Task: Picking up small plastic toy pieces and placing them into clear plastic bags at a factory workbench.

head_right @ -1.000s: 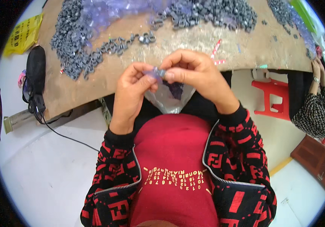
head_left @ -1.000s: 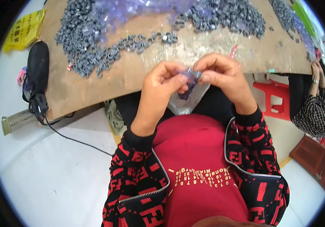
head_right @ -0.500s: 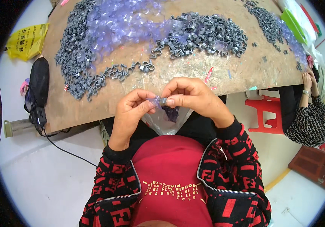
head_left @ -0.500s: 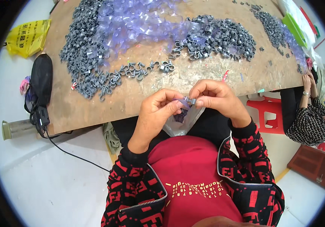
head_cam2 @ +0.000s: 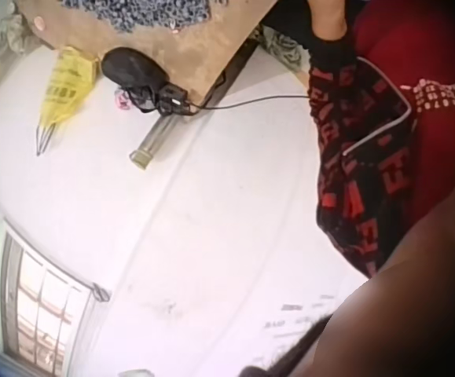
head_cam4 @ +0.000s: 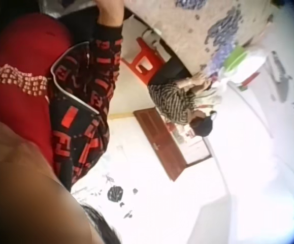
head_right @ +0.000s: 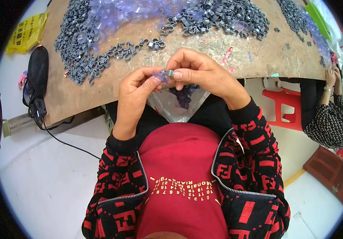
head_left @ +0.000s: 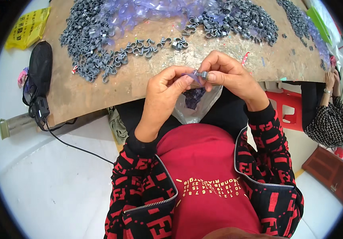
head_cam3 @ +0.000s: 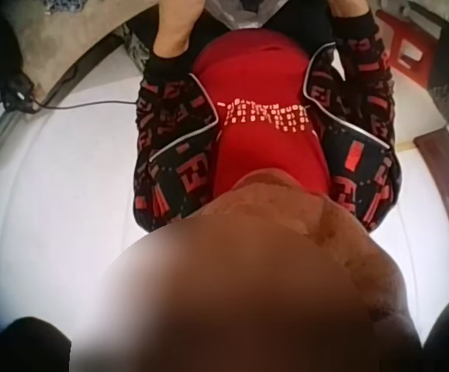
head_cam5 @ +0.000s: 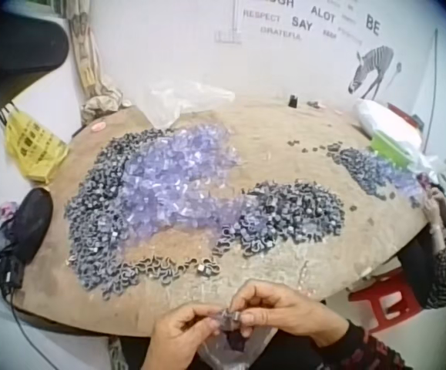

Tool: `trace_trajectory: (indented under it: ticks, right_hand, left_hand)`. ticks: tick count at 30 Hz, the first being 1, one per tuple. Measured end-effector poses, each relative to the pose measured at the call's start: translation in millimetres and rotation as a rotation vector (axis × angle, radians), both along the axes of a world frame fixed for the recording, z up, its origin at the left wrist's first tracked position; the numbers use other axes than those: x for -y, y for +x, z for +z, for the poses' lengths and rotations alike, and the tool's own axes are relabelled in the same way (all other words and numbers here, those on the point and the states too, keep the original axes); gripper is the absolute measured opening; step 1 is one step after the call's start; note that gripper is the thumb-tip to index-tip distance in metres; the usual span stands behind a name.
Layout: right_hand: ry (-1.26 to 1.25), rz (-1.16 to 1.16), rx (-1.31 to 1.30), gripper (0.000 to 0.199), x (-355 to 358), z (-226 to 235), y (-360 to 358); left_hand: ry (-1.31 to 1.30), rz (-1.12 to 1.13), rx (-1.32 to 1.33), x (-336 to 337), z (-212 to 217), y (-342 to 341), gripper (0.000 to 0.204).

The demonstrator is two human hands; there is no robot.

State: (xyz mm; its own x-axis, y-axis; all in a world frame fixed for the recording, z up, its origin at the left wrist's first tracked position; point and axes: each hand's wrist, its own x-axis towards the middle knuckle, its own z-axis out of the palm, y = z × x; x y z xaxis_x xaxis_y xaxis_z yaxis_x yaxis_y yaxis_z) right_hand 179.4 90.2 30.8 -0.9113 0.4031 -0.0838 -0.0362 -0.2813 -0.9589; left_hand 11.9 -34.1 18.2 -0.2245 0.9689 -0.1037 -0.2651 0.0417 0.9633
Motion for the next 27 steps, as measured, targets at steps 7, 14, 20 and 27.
trace_trajectory:
  ticks: [7, 14, 20, 27]
  right_hand:
    - [0.112, 0.095, 0.051, 0.016, -6, 5, 1]
    - [0.286, 0.120, 0.075, 0.013, -3, 13, 4]
    - [0.925, 0.384, 0.098, 0.011, -10, 52, -6]
    - [0.427, 0.404, 0.066, 0.015, -11, 45, -5]
  left_hand:
    - [0.199, 0.038, -0.553, 2, 0, -7, 0.012]
    - [0.095, -0.112, -0.306, 5, 2, -8, 0.011]
    - [-0.124, -0.465, -0.002, -3, 8, -28, 0.015]
    - [-0.094, -0.630, 0.079, -6, 26, -38, 0.012]
